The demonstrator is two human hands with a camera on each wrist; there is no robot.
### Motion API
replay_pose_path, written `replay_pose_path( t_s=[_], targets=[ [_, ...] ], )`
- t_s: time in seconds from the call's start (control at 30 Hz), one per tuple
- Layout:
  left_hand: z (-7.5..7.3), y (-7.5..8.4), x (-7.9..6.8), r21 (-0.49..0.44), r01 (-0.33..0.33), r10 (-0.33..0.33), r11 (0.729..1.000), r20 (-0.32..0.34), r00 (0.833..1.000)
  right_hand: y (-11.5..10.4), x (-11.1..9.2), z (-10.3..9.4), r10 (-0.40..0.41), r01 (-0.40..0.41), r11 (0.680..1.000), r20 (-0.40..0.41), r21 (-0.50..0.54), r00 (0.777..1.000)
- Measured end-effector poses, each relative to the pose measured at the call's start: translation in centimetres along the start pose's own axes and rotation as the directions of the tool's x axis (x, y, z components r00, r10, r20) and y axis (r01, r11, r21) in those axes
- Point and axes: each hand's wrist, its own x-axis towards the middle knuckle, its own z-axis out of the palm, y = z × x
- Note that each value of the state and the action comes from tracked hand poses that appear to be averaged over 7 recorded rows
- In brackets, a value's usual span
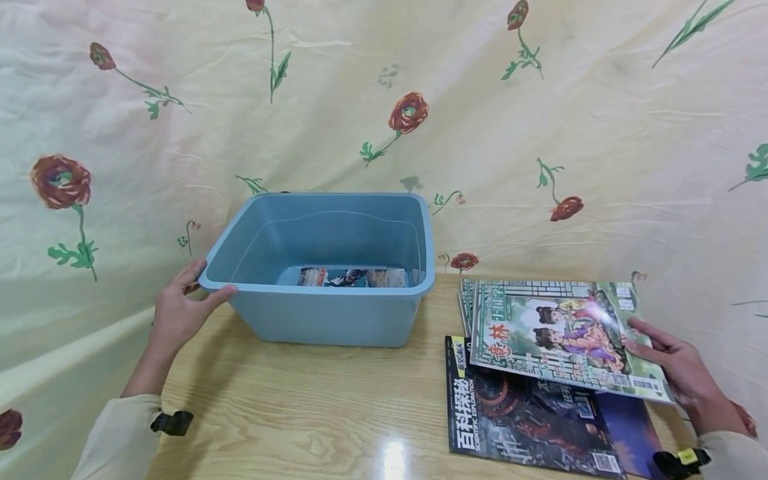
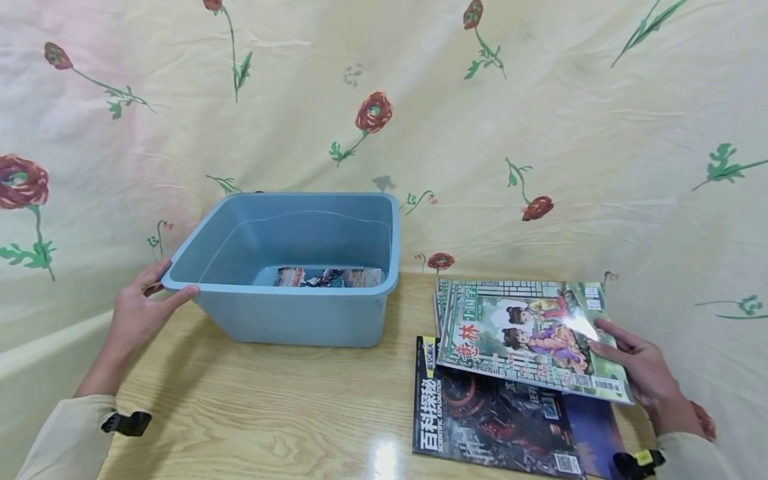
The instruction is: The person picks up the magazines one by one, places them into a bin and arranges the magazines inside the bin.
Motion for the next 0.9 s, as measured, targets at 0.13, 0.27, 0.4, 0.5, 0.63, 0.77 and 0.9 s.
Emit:
replay_pose_path(
  t_s=[0.13, 0.27, 0.4, 0.5, 0.63, 0.77, 0.9],
  targets=[
    [0.0, 0.0, 0.0, 0.004, -0.001, 0.001, 1.000, 0.002, 1.000, -0.7, -0.1, 0.4, -0.024, 0.024, 1.000, 0.005, 0.009, 1.000],
    [0.1, 0.0, -0.1, 0.006, -0.008, 0.008, 1.000, 0.000, 1.000, -1.6, -0.1, 1.1, -0.055, 0.055, 0.998, 0.002, 0.011, 0.998],
    [0.1, 0.0, -0.1, 0.009, -0.002, 0.002, 1.000, -0.001, 1.000, -2.5, -0.1, 2.1, -0.089, 0.089, 0.996, -0.011, 0.008, 0.996],
    [0.1, -0.1, -0.1, 0.006, -0.001, 0.001, 1.000, -0.003, 1.000, -3.2, 0.0, 2.9, -0.113, 0.113, 0.993, -0.004, 0.028, 0.994],
    [0.1, 0.0, 0.0, 0.008, -0.003, 0.003, 1.000, -0.005, 1.000, -4.3, 0.1, 3.8, -0.135, 0.135, 0.990, 0.007, 0.050, 0.991],
    [0.1, 0.0, 0.0, 0.012, -0.004, 0.004, 1.000, -0.005, 1.000, -5.6, 0.2, 4.8, -0.157, 0.157, 0.986, -0.015, 0.049, 0.988],
    [0.1, 0.1, -0.1, 0.008, -0.005, 0.005, 1.000, -0.010, 1.000, -7.1, 0.3, 5.8, -0.176, 0.177, 0.983, -0.025, 0.053, 0.984]
  ],
)
